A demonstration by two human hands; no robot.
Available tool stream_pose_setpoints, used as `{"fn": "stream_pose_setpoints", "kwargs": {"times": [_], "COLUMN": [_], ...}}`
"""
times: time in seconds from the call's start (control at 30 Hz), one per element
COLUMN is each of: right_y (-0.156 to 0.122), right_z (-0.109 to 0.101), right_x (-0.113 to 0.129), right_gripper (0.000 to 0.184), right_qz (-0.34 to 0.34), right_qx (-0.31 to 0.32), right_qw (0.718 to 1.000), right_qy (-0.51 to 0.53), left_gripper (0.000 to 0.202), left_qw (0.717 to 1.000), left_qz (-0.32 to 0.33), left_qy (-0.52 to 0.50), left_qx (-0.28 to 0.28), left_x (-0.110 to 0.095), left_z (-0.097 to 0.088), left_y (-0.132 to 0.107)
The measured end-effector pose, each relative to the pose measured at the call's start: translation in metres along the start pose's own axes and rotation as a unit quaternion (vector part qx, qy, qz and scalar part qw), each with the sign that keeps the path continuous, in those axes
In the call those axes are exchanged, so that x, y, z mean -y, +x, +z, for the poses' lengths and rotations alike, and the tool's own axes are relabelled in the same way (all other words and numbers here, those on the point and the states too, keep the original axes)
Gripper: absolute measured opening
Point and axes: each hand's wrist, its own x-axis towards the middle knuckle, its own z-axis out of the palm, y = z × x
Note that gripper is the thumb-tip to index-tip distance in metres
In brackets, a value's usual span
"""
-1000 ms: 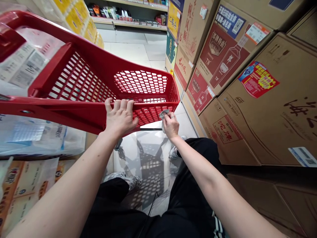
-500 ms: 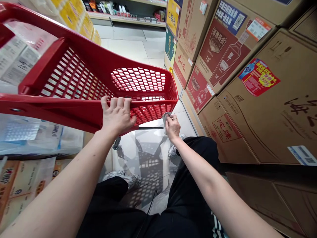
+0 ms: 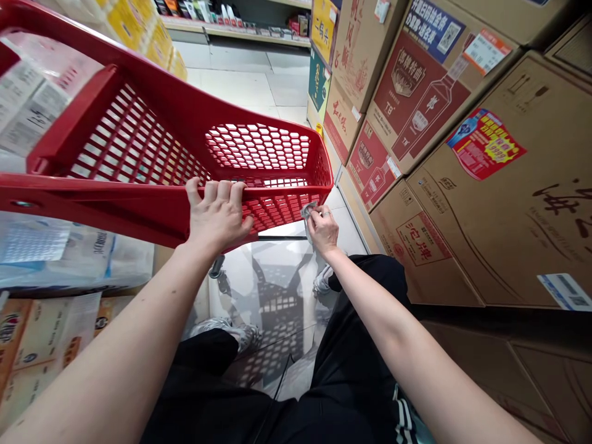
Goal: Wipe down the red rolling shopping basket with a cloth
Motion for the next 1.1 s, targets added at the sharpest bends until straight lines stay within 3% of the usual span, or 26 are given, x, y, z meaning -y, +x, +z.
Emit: {"fn": "stream_pose_setpoints", "kwargs": {"times": [0.23,0.47,0.63,1.1], "right_y": [0.013,0.003,0.012,0.016], "right_z": [0.017,0.028,0.028,0.033], "right_x": [0.016,0.011,0.011,0.012], "right_gripper": [0.034,0.033,0.028,0.03], "right_qz": [0.029,0.051,0.083,0.065], "right_qx": [-0.018,-0.052,-0.06,-0.018], "right_qw": [0.999,0.996,0.993,0.996], "right_qy": [-0.002,0.054,0.054,0.055], "left_gripper": [0.072,0.071,0.071,0.072], "left_qw": [1.0,1.0,1.0,0.999], "left_qz": [-0.002,0.0,-0.002,-0.01], "left_qy": [-0.02,-0.024,-0.028,-0.05], "left_qx": [0.005,-0.003,-0.004,-0.008], "left_x": [-0.002,0.0,0.0,0.001], "left_z": [-0.001,0.001,0.001,0.004], "left_y": [-0.001,-0.003,-0.003,-0.002]}}
